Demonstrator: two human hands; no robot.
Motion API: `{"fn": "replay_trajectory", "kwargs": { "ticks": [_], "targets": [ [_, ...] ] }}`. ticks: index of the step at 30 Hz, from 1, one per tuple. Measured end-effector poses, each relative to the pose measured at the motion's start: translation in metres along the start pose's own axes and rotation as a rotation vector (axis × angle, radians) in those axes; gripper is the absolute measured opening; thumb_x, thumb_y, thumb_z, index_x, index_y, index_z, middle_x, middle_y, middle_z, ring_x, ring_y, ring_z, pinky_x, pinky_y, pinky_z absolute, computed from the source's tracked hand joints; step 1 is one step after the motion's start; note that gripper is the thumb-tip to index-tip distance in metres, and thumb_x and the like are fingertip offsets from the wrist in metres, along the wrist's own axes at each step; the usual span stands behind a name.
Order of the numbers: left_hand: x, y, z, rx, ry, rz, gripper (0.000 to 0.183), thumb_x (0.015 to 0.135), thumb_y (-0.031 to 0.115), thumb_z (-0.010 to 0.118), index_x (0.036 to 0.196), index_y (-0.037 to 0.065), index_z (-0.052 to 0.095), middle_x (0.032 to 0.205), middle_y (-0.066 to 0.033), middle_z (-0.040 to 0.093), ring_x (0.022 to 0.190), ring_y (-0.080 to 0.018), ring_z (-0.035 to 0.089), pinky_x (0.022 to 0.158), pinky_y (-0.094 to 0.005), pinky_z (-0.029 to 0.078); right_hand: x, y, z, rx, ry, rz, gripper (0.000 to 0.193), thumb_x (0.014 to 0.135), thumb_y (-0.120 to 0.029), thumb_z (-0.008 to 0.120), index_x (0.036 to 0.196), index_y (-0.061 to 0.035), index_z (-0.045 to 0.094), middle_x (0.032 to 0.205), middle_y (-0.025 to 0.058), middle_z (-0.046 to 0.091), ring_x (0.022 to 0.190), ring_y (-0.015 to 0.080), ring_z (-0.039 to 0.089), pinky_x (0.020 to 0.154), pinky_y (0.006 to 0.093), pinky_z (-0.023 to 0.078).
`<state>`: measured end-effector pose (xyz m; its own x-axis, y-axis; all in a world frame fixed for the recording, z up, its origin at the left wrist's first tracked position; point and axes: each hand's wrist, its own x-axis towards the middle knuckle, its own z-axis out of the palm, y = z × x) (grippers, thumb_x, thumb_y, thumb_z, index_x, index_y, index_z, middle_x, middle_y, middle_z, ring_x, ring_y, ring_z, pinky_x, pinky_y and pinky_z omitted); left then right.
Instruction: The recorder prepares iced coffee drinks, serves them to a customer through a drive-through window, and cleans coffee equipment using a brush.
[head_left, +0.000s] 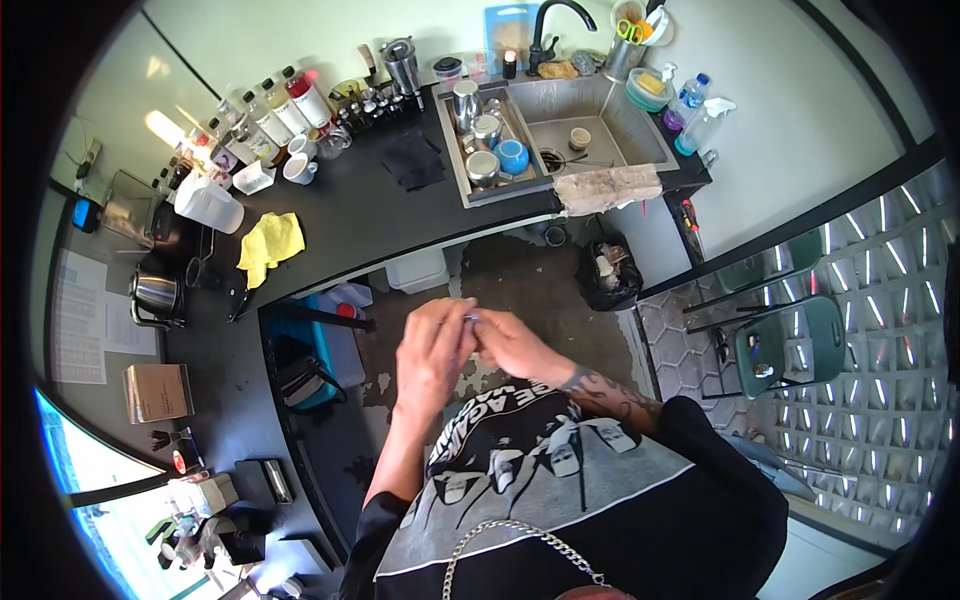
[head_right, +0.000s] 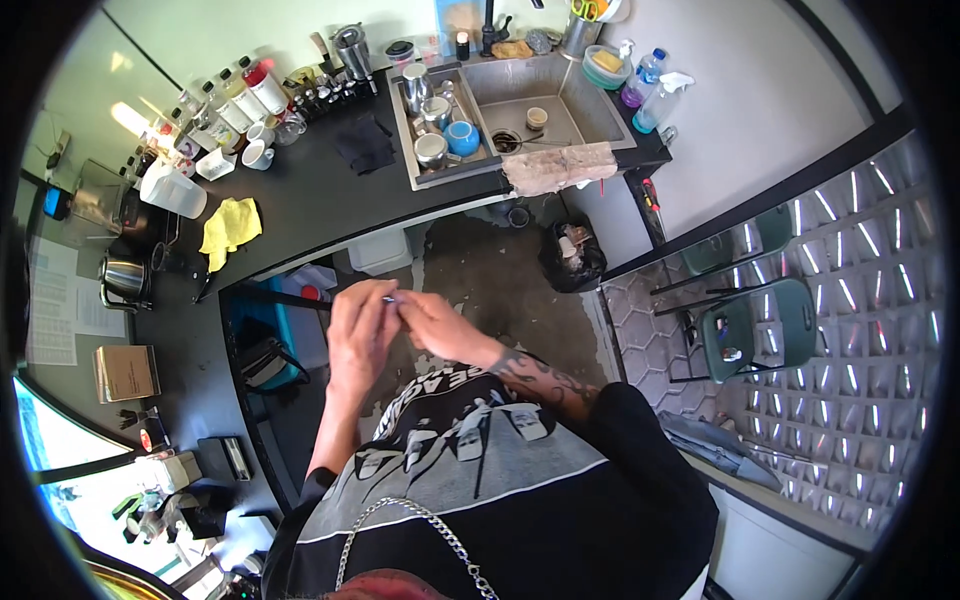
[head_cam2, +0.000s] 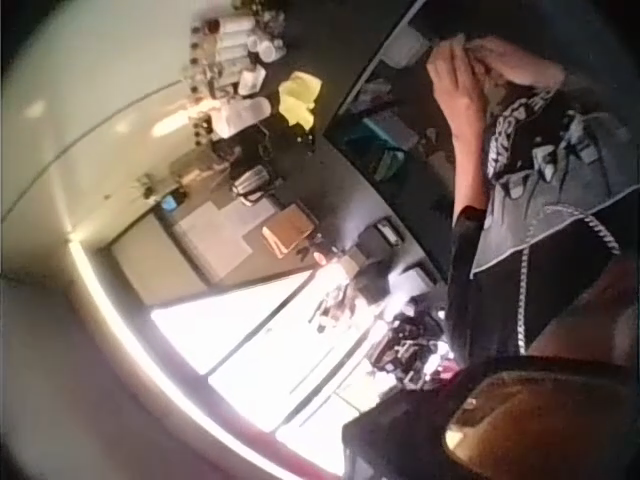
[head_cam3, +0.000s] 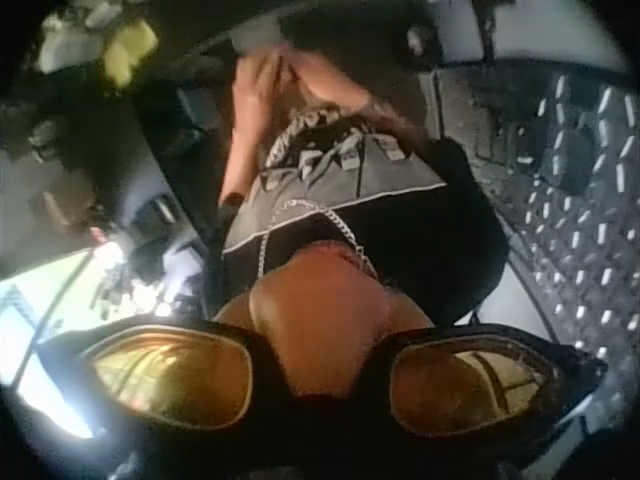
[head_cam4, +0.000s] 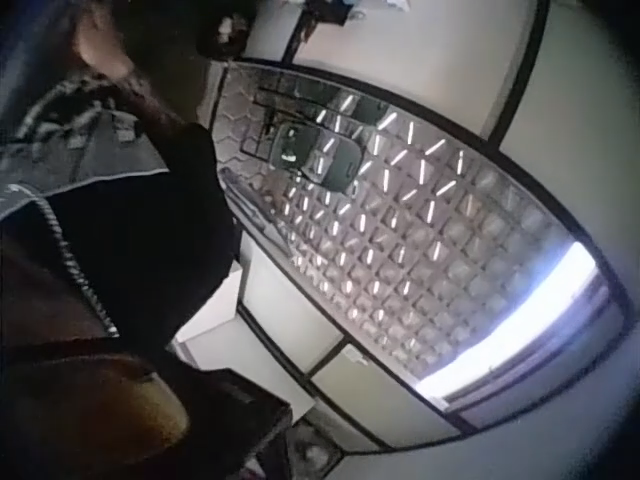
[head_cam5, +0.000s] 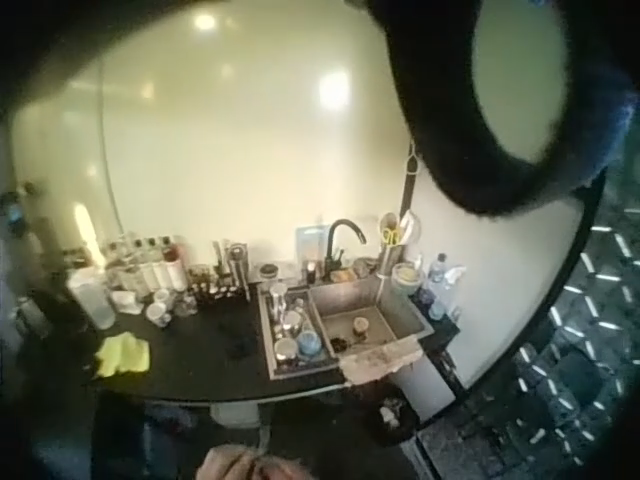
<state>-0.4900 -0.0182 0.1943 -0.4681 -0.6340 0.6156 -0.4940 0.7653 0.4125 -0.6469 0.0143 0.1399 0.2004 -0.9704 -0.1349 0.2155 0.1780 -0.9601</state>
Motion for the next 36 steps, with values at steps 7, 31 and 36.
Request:
{"fn": "replay_trajectory", "kwargs": {
  "ticks": [7,31,36],
  "targets": [
    [0.043,0.016,0.068,-0.030,-0.372,0.328,0.060,0.075,0.010,0.077,0.134,0.006,0.064,0.125,-0.0078,0.065,0.113,-0.0267,0.066,0.088,-0.0366,0.060,-0.029,-0.007,-0.121,0.444,-0.220,0.306,0.030,0.111,-0.021,0.039,0.097,-0.0037,0.059,0.069,-0.0027,0.051,0.051,0.0066,0.042,0.049,0.0225,0.035],
    [0.256,-0.009,0.305,-0.427,-0.625,0.515,0.063,0.090,0.004,0.066,0.150,0.008,0.047,0.125,-0.0110,0.069,0.101,-0.0279,0.073,0.080,-0.0383,0.061,0.000,-0.076,-0.306,0.180,0.840,-0.094,0.034,0.106,-0.023,0.061,0.130,0.0010,0.062,0.110,0.0092,0.072,0.086,0.0140,0.072,0.075,0.0256,0.060],
    [0.267,0.012,0.334,-0.391,-0.677,0.573,0.066,0.088,0.004,0.065,0.151,0.008,0.047,0.134,-0.0110,0.065,0.104,-0.0275,0.072,0.080,-0.0366,0.062,-0.010,-0.059,-0.339,0.268,0.899,-0.146,0.031,0.105,-0.022,0.061,0.123,0.0026,0.065,0.109,0.0095,0.072,0.092,0.0171,0.073,0.082,0.0287,0.062]
  ]
}}
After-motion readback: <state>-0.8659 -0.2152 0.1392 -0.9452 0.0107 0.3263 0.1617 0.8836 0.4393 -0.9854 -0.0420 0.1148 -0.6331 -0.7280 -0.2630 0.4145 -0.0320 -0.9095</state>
